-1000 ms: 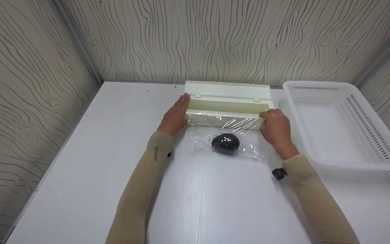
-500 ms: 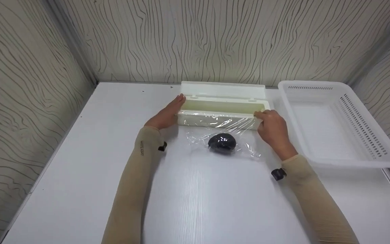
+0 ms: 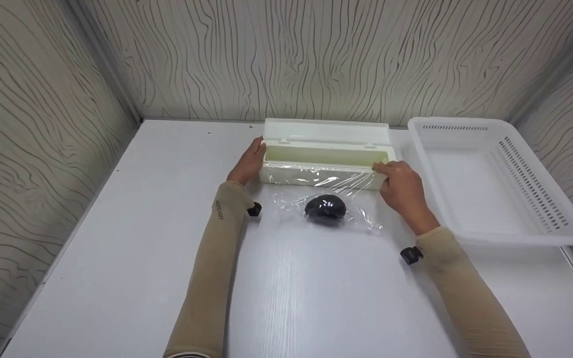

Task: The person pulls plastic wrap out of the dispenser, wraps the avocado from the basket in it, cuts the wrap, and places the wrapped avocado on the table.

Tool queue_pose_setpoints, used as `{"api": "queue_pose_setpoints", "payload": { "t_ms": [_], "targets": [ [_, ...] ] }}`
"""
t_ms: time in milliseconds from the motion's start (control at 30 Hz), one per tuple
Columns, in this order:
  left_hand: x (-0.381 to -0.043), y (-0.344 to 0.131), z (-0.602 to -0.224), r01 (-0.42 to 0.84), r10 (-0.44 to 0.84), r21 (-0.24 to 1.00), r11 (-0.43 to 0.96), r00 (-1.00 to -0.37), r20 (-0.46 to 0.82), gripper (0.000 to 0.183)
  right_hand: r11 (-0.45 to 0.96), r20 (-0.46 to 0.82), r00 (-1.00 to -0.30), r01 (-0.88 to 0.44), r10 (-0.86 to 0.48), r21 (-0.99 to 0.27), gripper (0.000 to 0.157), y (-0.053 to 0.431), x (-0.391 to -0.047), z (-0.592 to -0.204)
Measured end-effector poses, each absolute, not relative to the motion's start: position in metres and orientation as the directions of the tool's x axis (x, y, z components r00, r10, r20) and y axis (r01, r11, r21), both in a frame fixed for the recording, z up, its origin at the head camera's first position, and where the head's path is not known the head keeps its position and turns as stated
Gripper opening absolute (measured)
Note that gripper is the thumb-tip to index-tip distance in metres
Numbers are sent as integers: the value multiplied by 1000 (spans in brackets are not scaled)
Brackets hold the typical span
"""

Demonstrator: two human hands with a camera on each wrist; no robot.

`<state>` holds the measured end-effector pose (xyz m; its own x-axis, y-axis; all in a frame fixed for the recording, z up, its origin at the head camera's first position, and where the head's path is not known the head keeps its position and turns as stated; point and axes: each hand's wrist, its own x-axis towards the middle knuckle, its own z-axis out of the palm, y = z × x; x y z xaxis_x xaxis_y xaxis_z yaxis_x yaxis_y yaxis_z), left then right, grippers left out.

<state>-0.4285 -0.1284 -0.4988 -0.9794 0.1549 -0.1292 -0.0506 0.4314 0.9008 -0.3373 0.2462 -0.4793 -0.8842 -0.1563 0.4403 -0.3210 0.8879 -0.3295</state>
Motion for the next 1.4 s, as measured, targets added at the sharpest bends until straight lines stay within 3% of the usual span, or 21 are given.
{"api": "queue_pose_setpoints", "payload": {
  "t_ms": [433,1400],
  "targets": [
    [-426,-120,-502,-43,171,901,433,-977,-129,52,857,418,-902,-295,-105,-422,56,245,-333,-475],
    [-427,-116,-506,-51,132,916,398,-985,-113,47,804,320,-924,-349,-210,-481,64,222,-339,-476]
  ]
}}
